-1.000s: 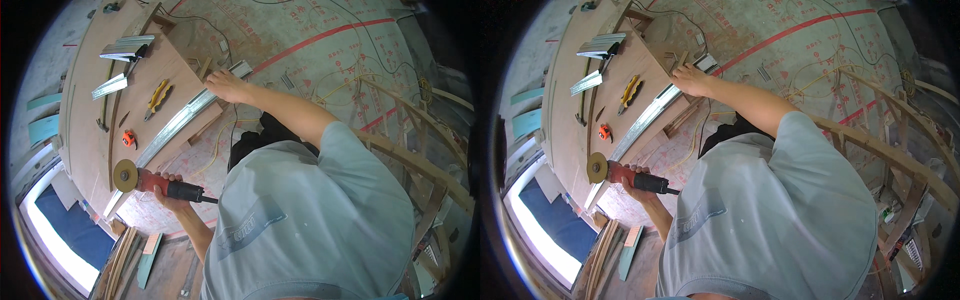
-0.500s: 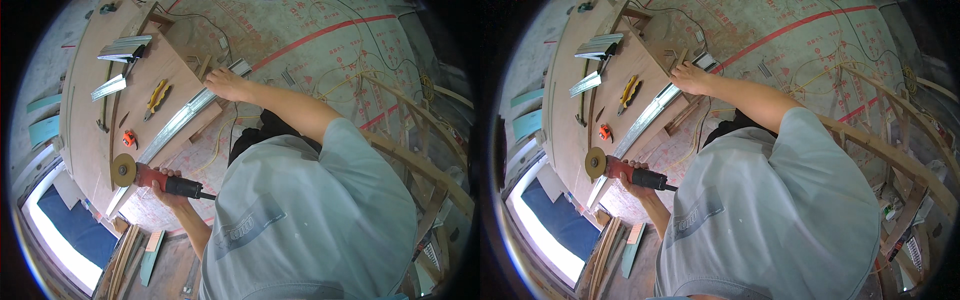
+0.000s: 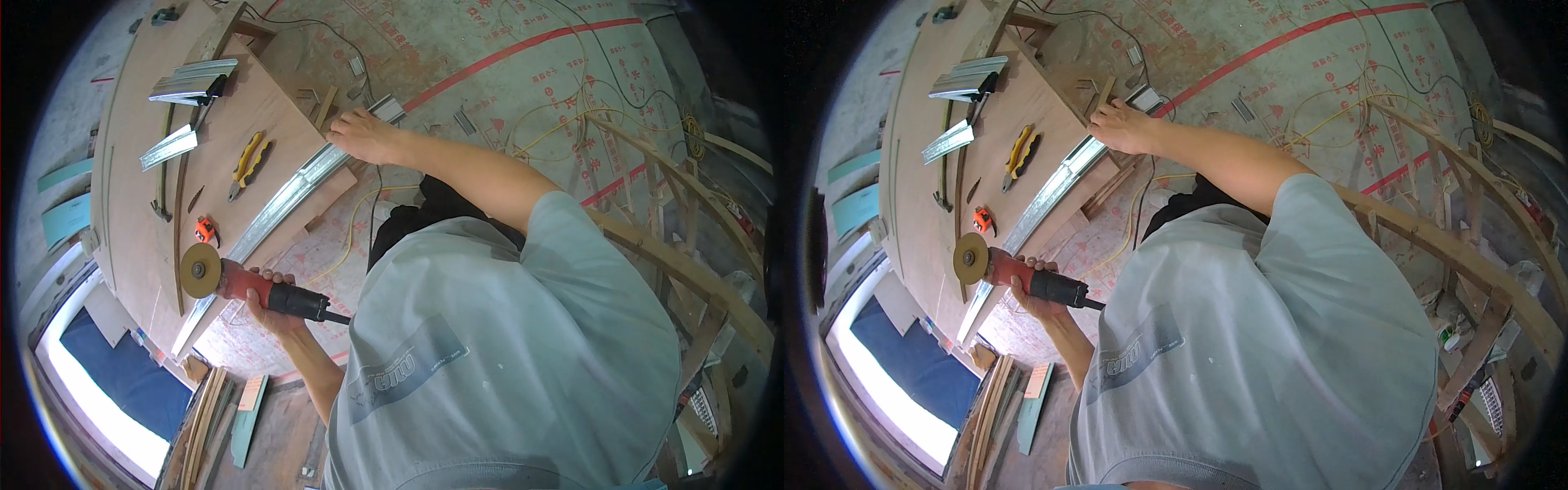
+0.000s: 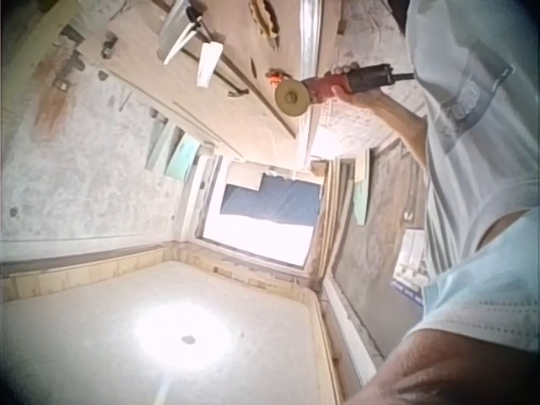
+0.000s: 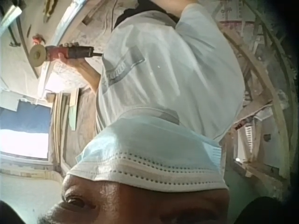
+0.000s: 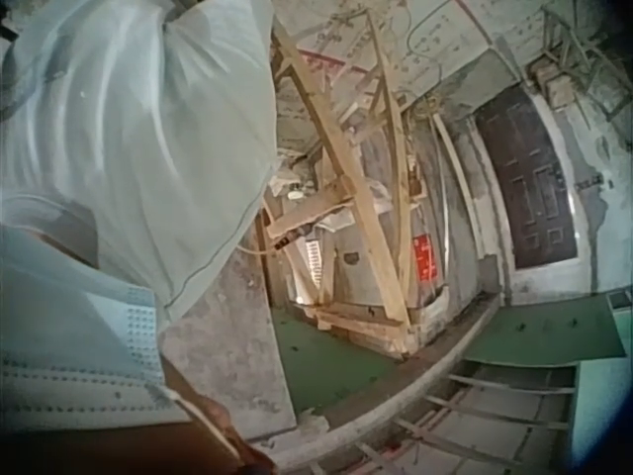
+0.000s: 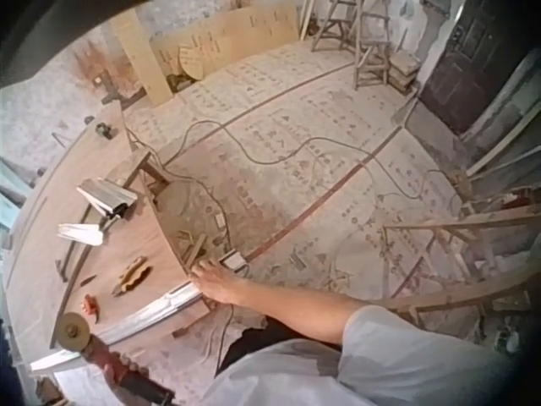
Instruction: Cutting metal studs to size using a hand-held angle grinder at a workbench.
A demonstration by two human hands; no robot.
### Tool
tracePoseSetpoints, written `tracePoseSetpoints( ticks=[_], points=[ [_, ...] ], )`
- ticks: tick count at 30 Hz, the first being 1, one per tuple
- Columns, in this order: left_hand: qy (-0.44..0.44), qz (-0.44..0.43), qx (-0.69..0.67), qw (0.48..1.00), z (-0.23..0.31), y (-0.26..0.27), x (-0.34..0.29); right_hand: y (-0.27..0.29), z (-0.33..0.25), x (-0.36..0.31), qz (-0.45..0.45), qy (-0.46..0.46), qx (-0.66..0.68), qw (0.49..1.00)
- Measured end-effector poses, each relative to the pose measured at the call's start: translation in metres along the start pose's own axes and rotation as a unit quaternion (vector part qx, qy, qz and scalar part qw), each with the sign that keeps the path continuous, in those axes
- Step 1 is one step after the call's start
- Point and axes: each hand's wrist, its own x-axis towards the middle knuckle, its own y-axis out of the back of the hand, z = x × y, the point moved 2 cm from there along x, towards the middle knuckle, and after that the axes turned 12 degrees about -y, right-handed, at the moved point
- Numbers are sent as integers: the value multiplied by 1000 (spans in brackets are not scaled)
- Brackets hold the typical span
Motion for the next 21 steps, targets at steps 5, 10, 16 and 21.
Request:
tracePoseSetpoints(
  ticks=[5,10,16,21],
  points=[
    [13,-4,-2,1000,-2,-4,9,6,3,5,-17,0,1,1000],
    [22,-22,48,998,-3,-9,15,2,5,5,-26,0,17,1000],
    [42,-27,113,992,-11,-14,24,5,3,6,-78,4,-21,997],
    [64,-20,147,987,-29,-6,35,-2,7,3,-33,18,-2,999]
  ],
)
